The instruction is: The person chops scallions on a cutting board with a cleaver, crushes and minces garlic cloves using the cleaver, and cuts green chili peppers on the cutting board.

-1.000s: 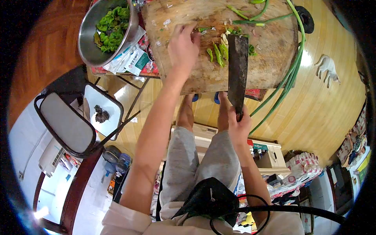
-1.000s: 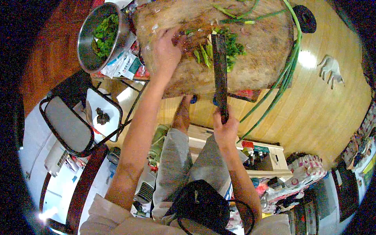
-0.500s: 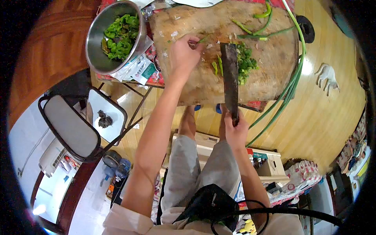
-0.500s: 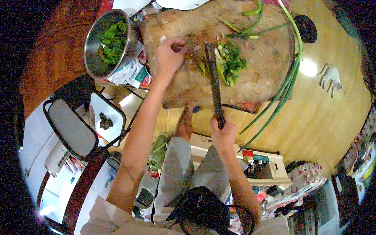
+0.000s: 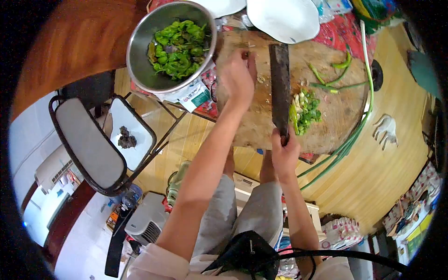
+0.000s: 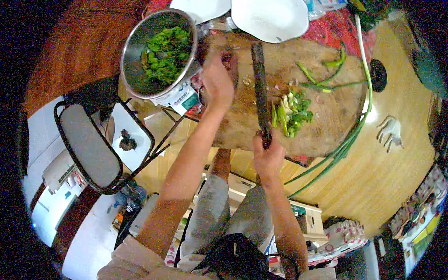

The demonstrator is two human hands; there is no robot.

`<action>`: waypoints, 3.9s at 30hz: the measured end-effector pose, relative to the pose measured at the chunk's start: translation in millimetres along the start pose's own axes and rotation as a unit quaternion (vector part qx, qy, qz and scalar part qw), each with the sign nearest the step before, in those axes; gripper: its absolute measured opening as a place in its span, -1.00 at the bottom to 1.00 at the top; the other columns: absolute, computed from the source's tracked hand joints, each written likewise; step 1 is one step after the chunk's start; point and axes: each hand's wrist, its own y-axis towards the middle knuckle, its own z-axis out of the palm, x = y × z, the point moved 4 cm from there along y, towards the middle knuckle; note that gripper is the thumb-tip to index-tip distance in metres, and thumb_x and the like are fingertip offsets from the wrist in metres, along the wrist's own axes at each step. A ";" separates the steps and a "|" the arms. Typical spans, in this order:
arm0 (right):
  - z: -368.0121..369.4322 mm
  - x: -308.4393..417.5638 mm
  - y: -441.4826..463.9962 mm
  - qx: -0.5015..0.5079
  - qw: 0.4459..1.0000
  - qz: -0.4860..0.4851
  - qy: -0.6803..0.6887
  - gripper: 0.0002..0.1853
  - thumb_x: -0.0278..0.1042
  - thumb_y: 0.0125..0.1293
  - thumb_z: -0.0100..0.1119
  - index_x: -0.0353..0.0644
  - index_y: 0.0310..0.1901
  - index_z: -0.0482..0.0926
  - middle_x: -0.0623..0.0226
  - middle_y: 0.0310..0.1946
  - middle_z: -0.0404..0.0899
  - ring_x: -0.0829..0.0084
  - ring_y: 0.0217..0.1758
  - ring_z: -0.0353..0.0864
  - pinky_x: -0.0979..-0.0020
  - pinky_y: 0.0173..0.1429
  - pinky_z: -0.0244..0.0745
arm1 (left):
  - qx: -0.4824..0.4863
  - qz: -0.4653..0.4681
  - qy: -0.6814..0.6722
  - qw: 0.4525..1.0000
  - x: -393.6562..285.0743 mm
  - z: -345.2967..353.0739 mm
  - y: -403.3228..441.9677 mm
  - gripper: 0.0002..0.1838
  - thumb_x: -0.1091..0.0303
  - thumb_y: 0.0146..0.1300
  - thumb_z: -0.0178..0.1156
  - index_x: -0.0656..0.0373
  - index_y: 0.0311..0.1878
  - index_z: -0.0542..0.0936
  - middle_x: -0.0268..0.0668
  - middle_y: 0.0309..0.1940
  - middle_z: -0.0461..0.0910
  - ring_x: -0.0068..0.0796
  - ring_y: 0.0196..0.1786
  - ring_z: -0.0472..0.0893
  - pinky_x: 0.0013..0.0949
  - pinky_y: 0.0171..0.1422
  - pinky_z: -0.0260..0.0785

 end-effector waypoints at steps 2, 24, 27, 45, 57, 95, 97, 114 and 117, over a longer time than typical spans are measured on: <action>0.0 2.7 2.5 0.005 1.000 -0.008 -0.018 -0.76 -0.36 0.29 0.18 -0.28 -0.06 0.56 0.31 -0.58 0.52 0.50 -0.55 0.44 0.39 -0.42 0.41 | 0.013 -0.034 -0.003 0.999 3.5 5.3 2.7 -0.80 0.32 0.21 0.27 0.24 -0.18 0.61 -0.05 -0.35 0.62 0.01 -0.29 0.64 -0.06 -0.21 0.46; 63.1 63.2 -0.2 -0.018 0.999 -0.021 0.027 -0.86 -0.34 0.32 0.17 -0.21 -0.19 0.54 0.48 -0.59 0.43 0.63 -0.56 0.34 0.46 -0.47 0.26 | 0.265 0.026 0.297 0.917 103.5 -107.0 74.1 -0.55 0.43 -0.05 0.37 0.20 0.00 0.62 -0.08 0.02 0.59 -0.07 0.12 0.53 -0.08 0.16 0.40; 65.9 67.9 -5.2 -0.006 0.999 -0.015 0.033 -0.85 -0.31 0.32 0.18 -0.21 -0.21 0.55 0.51 -0.62 0.42 0.64 -0.57 0.34 0.47 -0.48 0.26 | 0.278 0.031 0.273 0.920 104.1 -107.2 76.2 -0.53 0.40 -0.07 0.40 0.19 0.01 0.62 -0.06 0.01 0.59 -0.07 0.11 0.53 -0.08 0.18 0.39; 18.3 -32.1 -54.8 -0.018 0.996 0.075 -0.050 -0.72 -0.27 0.32 0.18 -0.29 -0.05 0.55 0.28 -0.65 0.42 0.49 -0.61 0.36 0.35 -0.49 0.32 | 0.361 -0.212 -0.231 0.878 -0.1 -67.6 -90.0 -0.66 0.35 0.29 -0.02 0.33 0.06 0.46 0.14 -0.18 0.55 0.12 -0.17 0.57 -0.08 -0.05 0.40; -14.8 -67.1 -72.0 -0.002 0.997 0.058 -0.048 -0.74 -0.31 0.32 0.14 -0.23 -0.02 0.54 0.23 -0.69 0.41 0.36 -0.63 0.42 0.29 -0.48 0.34 | 0.253 -0.163 -0.184 0.936 -2.4 -22.6 -133.7 -0.59 0.29 0.33 0.18 0.35 0.11 0.36 0.09 -0.11 0.54 0.03 -0.06 0.55 -0.11 0.07 0.37; 24.7 -6.8 -28.0 0.042 0.996 0.054 -0.061 -0.62 -0.28 0.26 0.17 -0.18 0.10 0.53 0.06 -0.53 0.59 0.18 -0.49 0.62 0.22 -0.34 0.50 | 0.157 -0.330 -0.395 0.843 41.0 -63.6 -125.3 -0.70 0.41 0.36 0.15 0.35 0.08 0.43 -0.22 -0.20 0.55 -0.49 -0.19 0.58 -0.47 -0.09 0.42; 9.9 -4.4 -40.0 0.028 0.998 -0.002 -0.062 -0.62 -0.29 0.25 0.17 -0.16 0.10 0.54 0.15 -0.59 0.53 0.34 -0.56 0.56 0.31 -0.40 0.45 | 0.184 -0.253 -0.357 0.880 48.3 -54.5 -120.1 -0.67 0.38 0.35 0.18 0.33 0.10 0.43 -0.19 -0.17 0.57 -0.46 -0.18 0.59 -0.44 -0.07 0.42; 6.2 -37.7 -74.1 0.073 0.991 0.064 -0.088 -0.67 -0.31 0.23 0.23 -0.20 0.01 0.56 0.02 -0.36 0.62 0.09 -0.37 0.68 0.22 -0.28 0.53 | 0.150 0.013 -0.014 0.988 37.9 -46.7 -108.6 -0.71 0.42 0.16 0.29 0.30 -0.05 0.60 -0.02 -0.14 0.52 0.02 -0.06 0.52 -0.12 0.04 0.37; 8.3 -37.5 -75.0 0.055 0.990 0.072 -0.109 -0.65 -0.33 0.22 0.22 -0.20 0.05 0.56 -0.01 -0.28 0.64 0.04 -0.26 0.68 0.20 -0.18 0.56 | 0.158 0.050 0.001 0.986 29.2 -48.9 -115.9 -0.73 0.45 0.11 0.32 0.31 -0.10 0.64 -0.02 -0.12 0.51 0.02 -0.03 0.51 -0.13 0.07 0.37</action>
